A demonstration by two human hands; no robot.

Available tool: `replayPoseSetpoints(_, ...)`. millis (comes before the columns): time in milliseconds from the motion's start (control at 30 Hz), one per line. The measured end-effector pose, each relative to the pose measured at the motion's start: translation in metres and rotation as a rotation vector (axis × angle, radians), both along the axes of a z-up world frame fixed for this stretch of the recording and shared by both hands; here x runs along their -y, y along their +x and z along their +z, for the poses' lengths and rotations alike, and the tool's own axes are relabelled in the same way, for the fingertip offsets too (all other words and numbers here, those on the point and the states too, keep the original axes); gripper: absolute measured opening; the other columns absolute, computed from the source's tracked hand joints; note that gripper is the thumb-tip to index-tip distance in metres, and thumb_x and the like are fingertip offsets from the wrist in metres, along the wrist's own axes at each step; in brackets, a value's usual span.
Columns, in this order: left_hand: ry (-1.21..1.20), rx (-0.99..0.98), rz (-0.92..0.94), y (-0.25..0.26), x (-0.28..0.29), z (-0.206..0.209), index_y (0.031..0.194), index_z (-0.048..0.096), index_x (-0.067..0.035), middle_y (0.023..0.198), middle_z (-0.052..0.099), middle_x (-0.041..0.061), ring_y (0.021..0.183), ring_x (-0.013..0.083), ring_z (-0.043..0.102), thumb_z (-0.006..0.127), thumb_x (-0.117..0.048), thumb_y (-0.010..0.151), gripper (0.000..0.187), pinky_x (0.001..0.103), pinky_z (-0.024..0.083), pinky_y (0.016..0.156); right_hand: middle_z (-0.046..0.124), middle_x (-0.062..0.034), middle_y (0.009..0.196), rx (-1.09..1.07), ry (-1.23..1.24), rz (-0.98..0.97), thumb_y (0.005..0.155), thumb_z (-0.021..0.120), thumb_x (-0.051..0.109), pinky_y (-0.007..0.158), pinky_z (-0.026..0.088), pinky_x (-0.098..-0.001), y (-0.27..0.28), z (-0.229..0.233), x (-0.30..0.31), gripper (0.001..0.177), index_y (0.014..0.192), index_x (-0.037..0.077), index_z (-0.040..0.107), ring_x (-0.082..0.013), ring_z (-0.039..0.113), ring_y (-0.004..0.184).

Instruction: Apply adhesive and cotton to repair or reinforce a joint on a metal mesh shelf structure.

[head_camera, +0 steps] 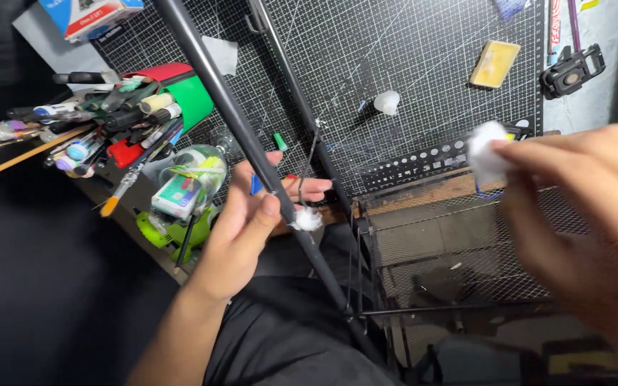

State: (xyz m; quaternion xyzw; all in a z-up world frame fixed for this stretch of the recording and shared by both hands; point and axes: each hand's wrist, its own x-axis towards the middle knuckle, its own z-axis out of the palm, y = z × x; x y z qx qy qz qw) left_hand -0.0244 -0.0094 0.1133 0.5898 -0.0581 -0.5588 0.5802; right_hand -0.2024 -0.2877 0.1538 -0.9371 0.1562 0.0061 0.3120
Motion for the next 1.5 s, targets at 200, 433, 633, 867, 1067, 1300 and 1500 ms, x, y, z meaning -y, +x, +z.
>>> replayPoseSetpoints(200,-0.107,-0.331,0.18,-0.016,-0.003,-0.007,0.155,0.027,-0.006,0.128,0.064,0.031,0.124,0.0369,0.062,0.041,-0.032,0.113,0.051,0.048,0.047,0.11,0.072,-0.0177,0.106,0.013,-0.025,-0.044,0.09,0.074,-0.01,0.074,0.052,-0.0315,-0.01,-0.015,0.009,0.028,0.117,-0.006,0.068,-0.0232,0.067,0.083)
replayPoseSetpoints(433,-0.199,-0.49,0.249,-0.02,-0.008,-0.013,0.159,0.032,-0.005,0.115,0.062,0.023,0.116,0.032,0.062,0.045,-0.038,0.115,0.057,0.051,0.049,0.108,0.071,-0.0189,0.096,0.041,-0.01,0.03,0.083,0.077,-0.009,0.072,0.053,-0.0368,0.011,-0.015,0.004,0.028,0.109,-0.006,0.067,-0.0294,0.069,0.084)
replayPoseSetpoints(633,-0.059,-0.386,0.178,-0.013,-0.002,-0.011,0.152,0.025,-0.006,0.139,0.059,0.025,0.127,0.0339,0.06,0.044,-0.042,0.103,0.064,0.052,0.049,0.108,0.071,-0.018,0.096,0.061,-0.009,-0.018,0.087,0.076,-0.012,0.069,0.052,-0.0357,0.009,-0.019,0.003,0.025,0.11,-0.006,0.067,-0.0259,0.067,0.078)
replayPoseSetpoints(867,-0.137,-0.415,0.135,-0.014,-0.007,-0.015,0.156,0.025,-0.004,0.138,0.055,0.034,0.123,0.0371,0.063,0.041,-0.046,0.112,0.063,0.052,0.051,0.108,0.071,-0.0176,0.095,0.056,-0.037,0.004,0.087,0.076,-0.011,0.068,0.051,-0.035,0.012,-0.02,0.003,0.026,0.111,-0.005,0.068,-0.0252,0.066,0.077)
replayPoseSetpoints(1067,0.016,0.25,0.14,-0.023,-0.008,-0.01,0.151,0.024,0.003,0.144,0.048,0.029,0.128,0.0323,0.059,0.05,-0.036,0.111,0.062,0.047,0.052,0.106,0.072,-0.018,0.095,0.052,-0.04,0.014,0.085,0.077,-0.011,0.068,0.052,-0.0358,0.014,-0.021,0.004,0.028,0.111,-0.007,0.069,-0.0267,0.068,0.079)
replayPoseSetpoints(1300,-0.233,1.644,-0.704,0.015,-0.001,0.038,0.13,0.06,-0.02,0.129,0.068,0.0,0.119,0.0231,0.058,0.069,-0.016,0.102,0.03,0.041,0.042,0.107,0.074,-0.0189,0.096,0.051,0.001,0.049,0.074,0.078,-0.01,0.075,0.058,-0.038,0.023,-0.016,0.003,0.034,0.107,-0.006,0.071,-0.0308,0.072,0.086)
replayPoseSetpoints(1500,-0.21,1.747,-0.863,0.022,-0.008,0.05,0.127,0.066,-0.027,0.126,0.07,-0.003,0.126,0.0184,0.06,0.072,-0.026,0.107,0.021,0.04,0.039,0.111,0.075,-0.0173,0.098,0.087,-0.02,0.103,0.074,0.079,-0.009,0.072,0.058,-0.0373,0.019,-0.024,0.005,0.032,0.105,-0.006,0.072,-0.0303,0.072,0.084)
